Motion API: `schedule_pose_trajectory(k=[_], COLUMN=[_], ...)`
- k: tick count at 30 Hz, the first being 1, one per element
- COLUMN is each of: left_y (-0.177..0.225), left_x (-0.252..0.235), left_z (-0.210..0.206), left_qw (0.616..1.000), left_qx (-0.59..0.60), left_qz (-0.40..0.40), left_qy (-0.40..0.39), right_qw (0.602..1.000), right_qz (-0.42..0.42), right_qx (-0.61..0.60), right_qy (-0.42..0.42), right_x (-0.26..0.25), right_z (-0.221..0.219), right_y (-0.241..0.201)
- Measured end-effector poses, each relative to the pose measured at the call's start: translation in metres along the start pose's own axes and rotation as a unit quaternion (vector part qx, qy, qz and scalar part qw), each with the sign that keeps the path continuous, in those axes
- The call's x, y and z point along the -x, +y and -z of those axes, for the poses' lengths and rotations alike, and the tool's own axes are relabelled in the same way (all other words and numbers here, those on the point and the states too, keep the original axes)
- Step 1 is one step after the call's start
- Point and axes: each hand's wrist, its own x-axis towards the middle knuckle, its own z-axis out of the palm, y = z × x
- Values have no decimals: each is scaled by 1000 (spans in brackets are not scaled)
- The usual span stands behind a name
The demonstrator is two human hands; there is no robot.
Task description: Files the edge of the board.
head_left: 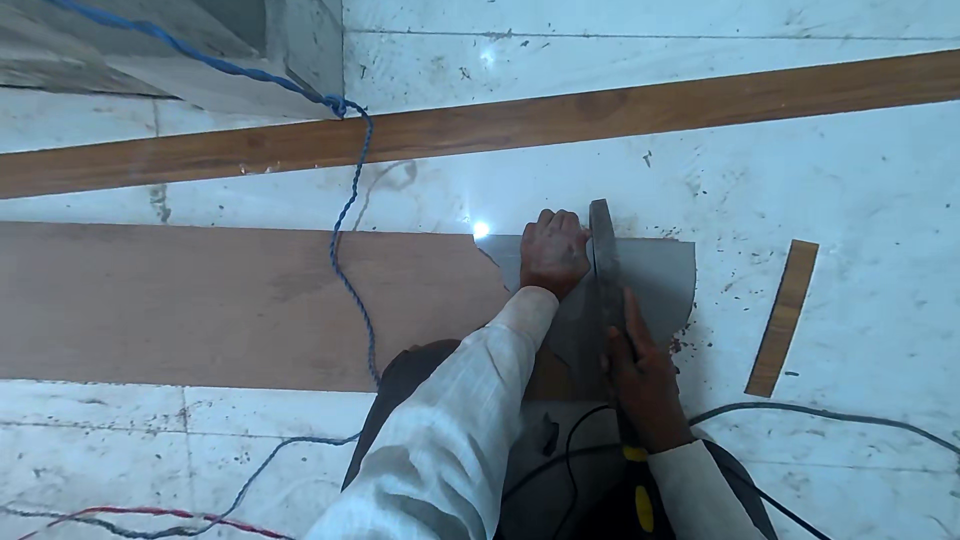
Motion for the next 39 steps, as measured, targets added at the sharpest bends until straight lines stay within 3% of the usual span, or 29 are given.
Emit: schedule_pose_trajectory(k=[8, 14, 17, 19, 22, 27, 32, 39], left_y=[1, 0, 2, -1, -4, -5, -4, -5], left_x=[-1, 2, 0, 1, 3, 2, 3, 2], left_z=[3, -1, 0, -1, -5, -8, -9, -10], left_qw=[1000, 1000, 1000, 999, 999, 998, 997, 995], left_qx=[0, -12, -17, -9, 1, -3, -6, -11], left_qz=[-3, -10, -21, -31, -30, -34, -36, -54], left_qy=[-11, 0, 14, 37, 44, 53, 68, 83], right_qw=[999, 978, 983, 989, 980, 956, 951, 946], right_qz=[30, 68, 74, 84, 99, -6, -84, -77], right_qx=[42, 191, 163, 110, 77, 35, 2, -14], right_qy=[12, 48, 43, 58, 154, 292, 298, 315], right_x=[4, -31, -54, -43, -16, -33, -51, -59], right_z=[0, -7, -4, 0, 18, 47, 47, 52], right_y=[2, -18, -29, -15, 2, 17, 10, 2])
